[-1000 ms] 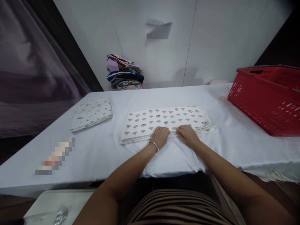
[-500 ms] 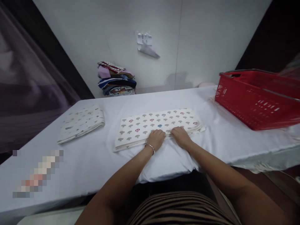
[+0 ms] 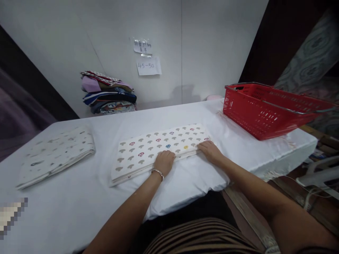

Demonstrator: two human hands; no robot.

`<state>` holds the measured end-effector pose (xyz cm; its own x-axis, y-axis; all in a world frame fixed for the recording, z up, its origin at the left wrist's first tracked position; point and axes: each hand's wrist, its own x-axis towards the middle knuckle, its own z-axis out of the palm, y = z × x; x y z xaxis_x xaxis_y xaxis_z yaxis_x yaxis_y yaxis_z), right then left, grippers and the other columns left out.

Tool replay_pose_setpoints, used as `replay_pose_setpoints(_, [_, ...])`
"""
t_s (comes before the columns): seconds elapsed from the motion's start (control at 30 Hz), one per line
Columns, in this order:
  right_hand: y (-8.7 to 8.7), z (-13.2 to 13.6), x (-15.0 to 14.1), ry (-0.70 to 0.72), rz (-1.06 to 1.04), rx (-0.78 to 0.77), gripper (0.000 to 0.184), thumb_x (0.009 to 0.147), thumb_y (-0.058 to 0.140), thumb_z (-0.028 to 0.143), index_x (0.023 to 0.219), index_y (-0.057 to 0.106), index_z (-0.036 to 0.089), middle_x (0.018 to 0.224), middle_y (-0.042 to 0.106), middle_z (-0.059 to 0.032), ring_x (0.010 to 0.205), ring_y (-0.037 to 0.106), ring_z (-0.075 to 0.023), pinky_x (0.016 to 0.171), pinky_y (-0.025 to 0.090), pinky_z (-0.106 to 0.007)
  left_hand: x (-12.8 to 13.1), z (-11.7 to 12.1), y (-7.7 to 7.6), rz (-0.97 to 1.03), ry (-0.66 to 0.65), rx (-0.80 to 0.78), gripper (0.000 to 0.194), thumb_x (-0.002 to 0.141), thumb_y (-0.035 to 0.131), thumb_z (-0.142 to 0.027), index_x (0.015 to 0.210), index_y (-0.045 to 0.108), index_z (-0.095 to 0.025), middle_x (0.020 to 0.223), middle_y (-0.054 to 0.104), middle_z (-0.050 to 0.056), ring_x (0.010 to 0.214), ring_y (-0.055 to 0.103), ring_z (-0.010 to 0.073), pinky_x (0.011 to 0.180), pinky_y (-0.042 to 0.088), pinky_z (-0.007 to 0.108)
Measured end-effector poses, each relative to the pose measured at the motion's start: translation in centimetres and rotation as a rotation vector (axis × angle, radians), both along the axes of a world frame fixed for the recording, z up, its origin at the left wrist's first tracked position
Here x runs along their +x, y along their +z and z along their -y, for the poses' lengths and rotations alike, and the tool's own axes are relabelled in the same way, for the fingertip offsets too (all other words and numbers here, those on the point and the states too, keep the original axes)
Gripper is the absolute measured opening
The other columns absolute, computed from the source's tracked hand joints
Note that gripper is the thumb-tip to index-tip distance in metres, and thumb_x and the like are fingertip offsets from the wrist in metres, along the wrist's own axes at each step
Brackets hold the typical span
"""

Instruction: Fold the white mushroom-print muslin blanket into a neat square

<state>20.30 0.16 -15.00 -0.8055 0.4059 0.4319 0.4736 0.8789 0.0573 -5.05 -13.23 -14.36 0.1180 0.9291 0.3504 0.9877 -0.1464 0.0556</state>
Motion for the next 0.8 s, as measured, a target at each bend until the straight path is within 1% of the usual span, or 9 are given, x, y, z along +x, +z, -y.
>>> replay_pose_setpoints(0.1, [0.0, -0.6, 1.5, -0.022, -0.013, 0.034, 0.030, 0.089, 0.044, 0.012, 0.114, 0.060, 0.016, 0.105, 0.065, -0.0102, 0.097, 0.054, -0.0225, 0.085, 0.038, -0.036, -0.1, 0.0, -0.1, 0.012, -0.012, 0.009, 0.016, 0.092, 0.044, -0.025, 0.091, 0.059, -0.018, 0.089, 0.060, 0.006, 0.085, 0.052, 0.0201, 0.077, 0.039, 0.035])
replay_pose_setpoints(0.3, [0.7, -0.5, 1.9, -0.030, 0.021, 0.060, 0.024, 0.089, 0.044, 0.013, 0.103, 0.064, 0.015, 0.097, 0.067, -0.0097, 0.088, 0.056, -0.0211, 0.082, 0.039, -0.034, -0.1, 0.2, 0.0, 0.017, -0.031, 0.033, 0.020, 0.093, 0.041, -0.026, 0.092, 0.059, -0.019, 0.088, 0.060, 0.006, 0.084, 0.052, 0.0195, 0.077, 0.039, 0.034])
replay_pose_setpoints(0.4, [0.7, -0.4, 2.2, -0.007, 0.046, 0.049, 0.026, 0.089, 0.043, 0.012, 0.106, 0.063, 0.015, 0.101, 0.067, -0.0094, 0.091, 0.056, -0.0208, 0.082, 0.039, -0.034, 0.0, 0.3, 0.0, 0.018, -0.033, 0.020, 0.020, 0.093, 0.041, -0.026, 0.092, 0.060, -0.019, 0.089, 0.061, 0.006, 0.084, 0.052, 0.0195, 0.076, 0.039, 0.035])
replay_pose_setpoints(0.5, [0.4, -0.3, 2.5, -0.014, 0.053, 0.033, 0.027, 0.089, 0.043, 0.012, 0.107, 0.063, 0.017, 0.107, 0.065, -0.0094, 0.097, 0.055, -0.0218, 0.084, 0.039, -0.035, 0.2, 0.4, 0.1, 0.004, -0.029, -0.004, 0.019, 0.093, 0.042, -0.024, 0.093, 0.060, -0.019, 0.090, 0.061, 0.006, 0.085, 0.052, 0.0196, 0.077, 0.039, 0.035])
replay_pose_setpoints(0.63, [0.0, 0.2, 2.0, -0.032, 0.025, 0.025, 0.030, 0.089, 0.041, 0.012, 0.110, 0.062, 0.017, 0.110, 0.064, -0.0098, 0.100, 0.053, -0.0229, 0.086, 0.038, -0.037, 0.3, 0.4, 0.2, 0.007, -0.023, -0.016, 0.018, 0.093, 0.043, -0.023, 0.094, 0.060, -0.019, 0.091, 0.061, 0.006, 0.086, 0.052, 0.0193, 0.078, 0.039, 0.035])
replay_pose_setpoints(0.8, [0.1, 1.2, 0.6, 0.025, 0.046, 0.025, 0.029, 0.090, 0.041, 0.015, 0.113, 0.060, 0.015, 0.111, 0.062, -0.0111, 0.098, 0.053, -0.0224, 0.084, 0.038, -0.036, 0.4, 0.5, 0.3, 0.013, -0.017, -0.029, 0.018, 0.093, 0.042, -0.023, 0.095, 0.060, -0.019, 0.092, 0.061, 0.006, 0.087, 0.052, 0.0188, 0.079, 0.039, 0.034])
